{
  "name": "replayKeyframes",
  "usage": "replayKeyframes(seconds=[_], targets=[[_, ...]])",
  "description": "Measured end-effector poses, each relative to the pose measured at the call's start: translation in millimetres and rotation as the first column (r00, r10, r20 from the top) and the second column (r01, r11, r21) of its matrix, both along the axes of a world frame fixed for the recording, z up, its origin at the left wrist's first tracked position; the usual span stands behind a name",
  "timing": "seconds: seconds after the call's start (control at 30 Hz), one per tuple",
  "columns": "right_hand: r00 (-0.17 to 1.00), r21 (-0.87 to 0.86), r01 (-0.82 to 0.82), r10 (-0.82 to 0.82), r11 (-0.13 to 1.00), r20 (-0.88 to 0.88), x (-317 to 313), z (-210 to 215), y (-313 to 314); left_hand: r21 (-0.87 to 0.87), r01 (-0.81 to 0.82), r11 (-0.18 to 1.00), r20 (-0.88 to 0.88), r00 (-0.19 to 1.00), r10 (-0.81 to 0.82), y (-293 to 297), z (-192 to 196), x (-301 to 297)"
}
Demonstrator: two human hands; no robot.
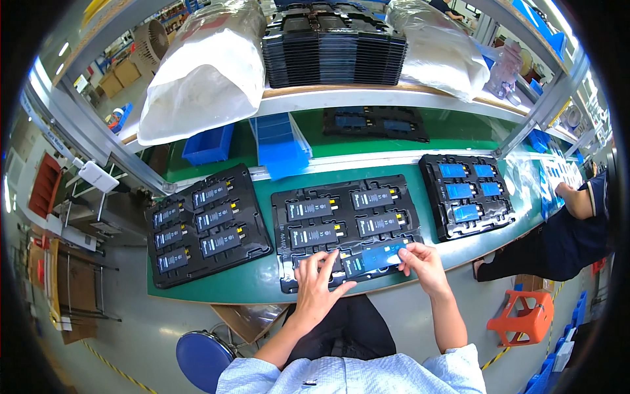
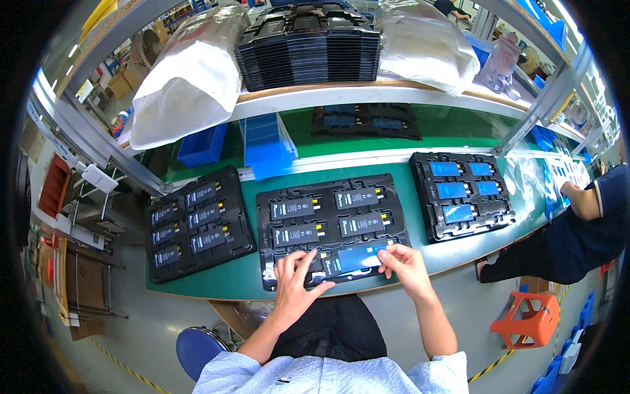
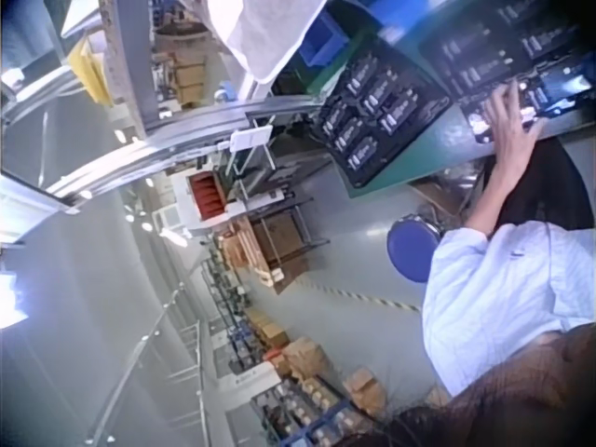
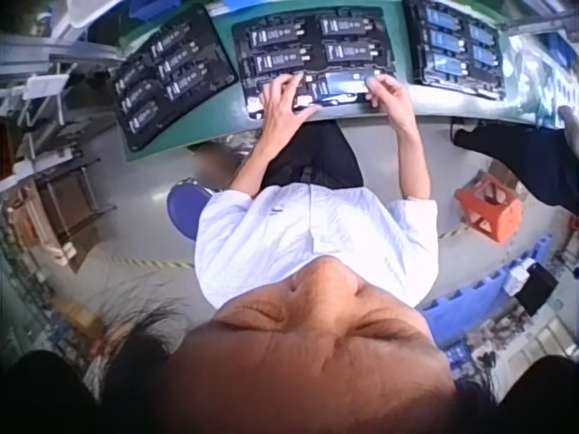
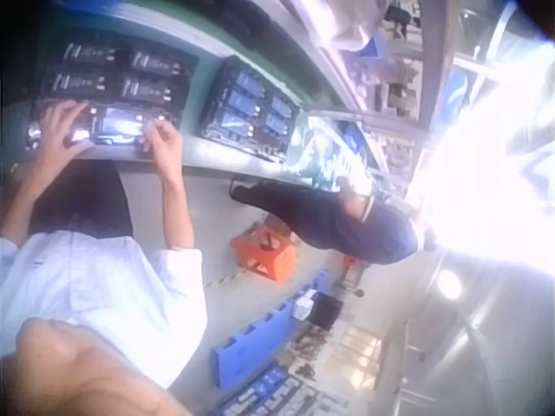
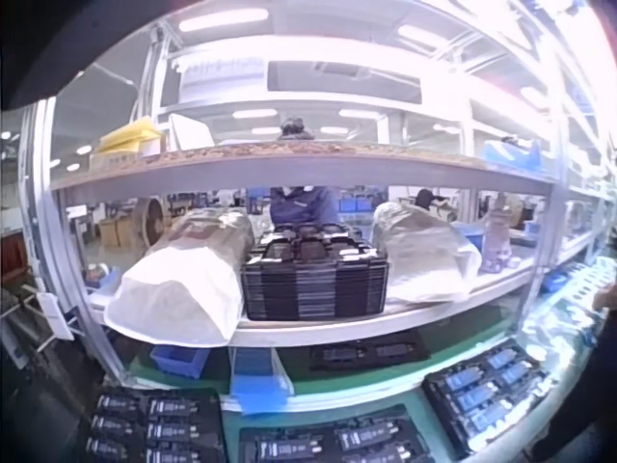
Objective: The person repeatedly picks small blue rectangular components from a blue bin and places them into individual slots within black plastic trays on a green workbench. The person handles the components one at a time, filling multiple trays throughout the clip.
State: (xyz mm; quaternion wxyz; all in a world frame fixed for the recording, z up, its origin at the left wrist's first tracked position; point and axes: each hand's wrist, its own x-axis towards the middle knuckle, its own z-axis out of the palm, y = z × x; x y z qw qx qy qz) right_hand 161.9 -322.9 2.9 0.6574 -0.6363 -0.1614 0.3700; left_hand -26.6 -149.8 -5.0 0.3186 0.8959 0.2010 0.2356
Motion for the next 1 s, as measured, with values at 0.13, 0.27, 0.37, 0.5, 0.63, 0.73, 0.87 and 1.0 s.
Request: replayKeyframes(seconds=[0.13, 0.27, 0.37, 0.5, 0.63, 0.73, 0.87, 1.0], targets=[[0.998, -0.084, -0.065, 0.065, 0.994, 0.005, -5.2, -0.4, 12.8, 0.016, 0.033, 0.999, -0.07, 0.997, -0.032, 8.8, -2.6, 3.4], [0.995, -0.144, -0.091, 0.097, 0.985, 0.034, -4.9, -5.2, 19.5, -0.009, 0.043, 0.999, -0.086, 0.995, -0.043, 11.6, -1.8, 6.6], [0.995, -0.184, -0.065, 0.078, 0.981, 0.062, -9.0, -4.8, 23.9, -0.032, 0.051, 0.998, -0.076, 0.996, -0.053, 12.7, -2.2, 8.1], [0.995, -0.212, -0.017, 0.037, 0.977, 0.093, -12.5, -5.6, 25.4, -0.047, 0.052, 0.998, -0.065, 0.996, -0.055, 14.0, -3.2, 9.1], [0.99, -0.253, -0.018, 0.052, 0.967, 0.129, -13.9, -7.6, 25.8, -0.047, 0.051, 0.998, -0.061, 0.997, -0.054, 14.5, -5.7, 9.7], [0.989, -0.258, -0.022, 0.059, 0.966, 0.136, -14.9, -4.2, 26.3, -0.051, 0.05, 0.997, -0.077, 0.996, -0.053, 14.4, -5.1, 9.4], [0.989, -0.255, -0.033, 0.069, 0.966, 0.133, -14.3, -5.7, 25.8, -0.06, 0.045, 0.997, -0.072, 0.996, -0.05, 14.9, -5.4, 10.0], [0.987, -0.258, -0.039, 0.076, 0.965, 0.138, -13.7, -8.1, 25.0, -0.061, 0.045, 0.997, -0.07, 0.996, -0.049, 14.8, -4.8, 10.7]])
